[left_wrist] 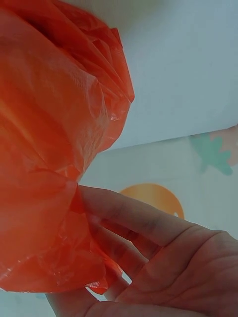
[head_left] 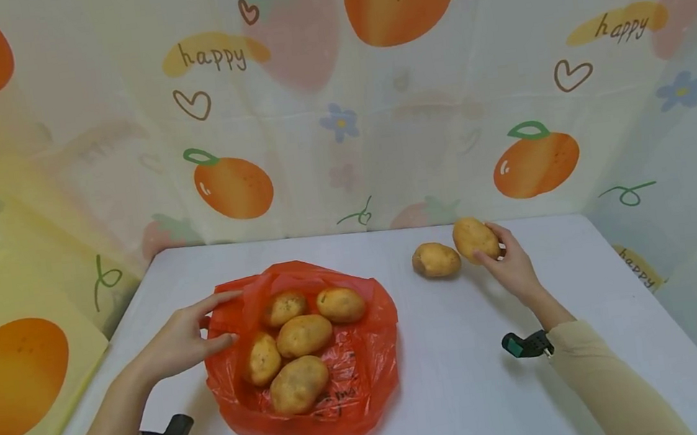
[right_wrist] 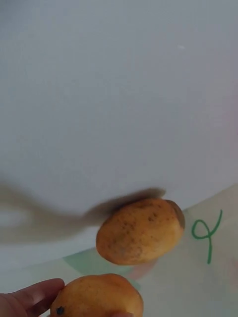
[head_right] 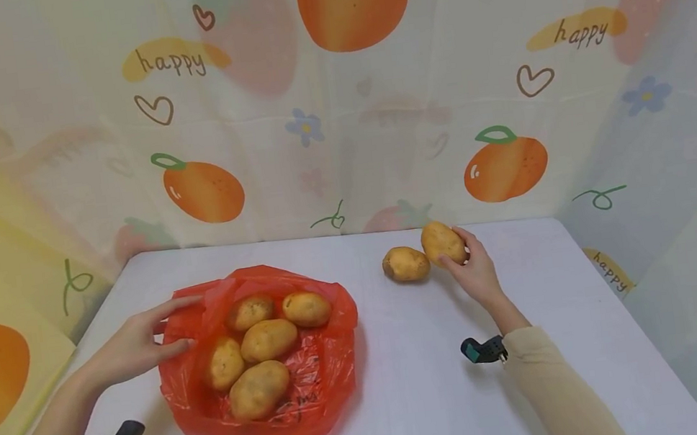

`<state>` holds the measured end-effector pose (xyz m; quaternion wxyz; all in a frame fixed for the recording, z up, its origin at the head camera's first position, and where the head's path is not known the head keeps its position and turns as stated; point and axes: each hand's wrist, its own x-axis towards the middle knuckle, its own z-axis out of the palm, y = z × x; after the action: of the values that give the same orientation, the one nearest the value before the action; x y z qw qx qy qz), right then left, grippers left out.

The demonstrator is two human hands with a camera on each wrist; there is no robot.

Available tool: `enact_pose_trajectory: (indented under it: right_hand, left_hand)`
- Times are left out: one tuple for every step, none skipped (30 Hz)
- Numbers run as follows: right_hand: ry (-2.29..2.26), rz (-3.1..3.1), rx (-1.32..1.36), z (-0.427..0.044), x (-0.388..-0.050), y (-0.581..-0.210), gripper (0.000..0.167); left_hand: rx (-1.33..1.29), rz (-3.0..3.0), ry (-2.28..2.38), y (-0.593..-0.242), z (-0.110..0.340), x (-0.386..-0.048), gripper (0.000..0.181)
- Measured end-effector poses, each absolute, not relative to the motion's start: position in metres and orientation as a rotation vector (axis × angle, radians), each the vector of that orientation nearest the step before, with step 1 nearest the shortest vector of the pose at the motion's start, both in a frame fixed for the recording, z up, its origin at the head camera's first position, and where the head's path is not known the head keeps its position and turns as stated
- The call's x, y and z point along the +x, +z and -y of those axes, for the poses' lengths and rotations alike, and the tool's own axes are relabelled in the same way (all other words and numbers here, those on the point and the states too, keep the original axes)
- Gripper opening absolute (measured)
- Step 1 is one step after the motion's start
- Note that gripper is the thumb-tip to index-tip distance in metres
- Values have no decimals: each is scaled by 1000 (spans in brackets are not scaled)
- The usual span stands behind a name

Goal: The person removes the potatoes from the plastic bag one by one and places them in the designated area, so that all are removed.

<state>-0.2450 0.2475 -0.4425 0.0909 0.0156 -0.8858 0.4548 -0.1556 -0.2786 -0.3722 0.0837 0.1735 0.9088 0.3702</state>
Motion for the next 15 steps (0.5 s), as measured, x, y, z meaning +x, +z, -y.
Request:
enact_pose_trajectory:
  right_hand:
    - [1354, 2635, 32, -248, -245, -444, 65]
    - [1354, 2640, 20, -249, -244, -446, 65]
    - [1350, 2646, 5, -250, -243, -448, 65]
    - [1350, 2648, -13, -251, -243, -450, 65]
    - [1345, 2653, -32, -252, -243, -452, 65]
    - [1346, 2661, -50, -253, -243, -453, 65]
    - [1349, 2667, -68, -255, -243, -455, 66]
    - [1349, 2675, -84, -256, -243, -456, 66]
    - [1350, 2681, -99, -257, -243, -457, 66]
    - [1357, 2688, -113, -257, -243, -458, 66]
    - [1363, 2695, -127, -258, -242, -459, 66]
    - [1372, 2700, -137, -258, -242, -459, 66]
    - [1381, 2705, -146, -259, -241, -459, 67]
    - [1387, 2708, -151, -259, -241, -459, 67]
    - [1395, 2712, -155, -259, -240, -459, 67]
  left_hand:
    - [519, -2715, 1103, -372, 279, -156, 57]
    - [522, -2715, 1102, -372, 279, -156, 57]
    - [521, -2717, 1100, -373, 279, -156, 57]
    - [520, -2719, 1098, -373, 278, -156, 57]
    - [517, -2721, 1093, -373, 278, -156, 57]
    - [515, -2721, 1090, -373, 278, -156, 57]
    - [514, -2721, 1090, -374, 278, -156, 57]
    - [510, -2717, 1092, -374, 278, -156, 57]
    - [507, -2714, 1093, -374, 278, -156, 57]
    - [506, -2712, 1092, -374, 278, -156, 57]
    - [506, -2710, 1093, -374, 278, -156, 57]
    - [506, -2709, 1096, -374, 278, -156, 57]
    - [507, -2710, 1097, -374, 278, -156, 57]
    - [509, -2712, 1097, -374, 278, -156, 57]
    - [513, -2714, 1101, -374, 278, -156, 57]
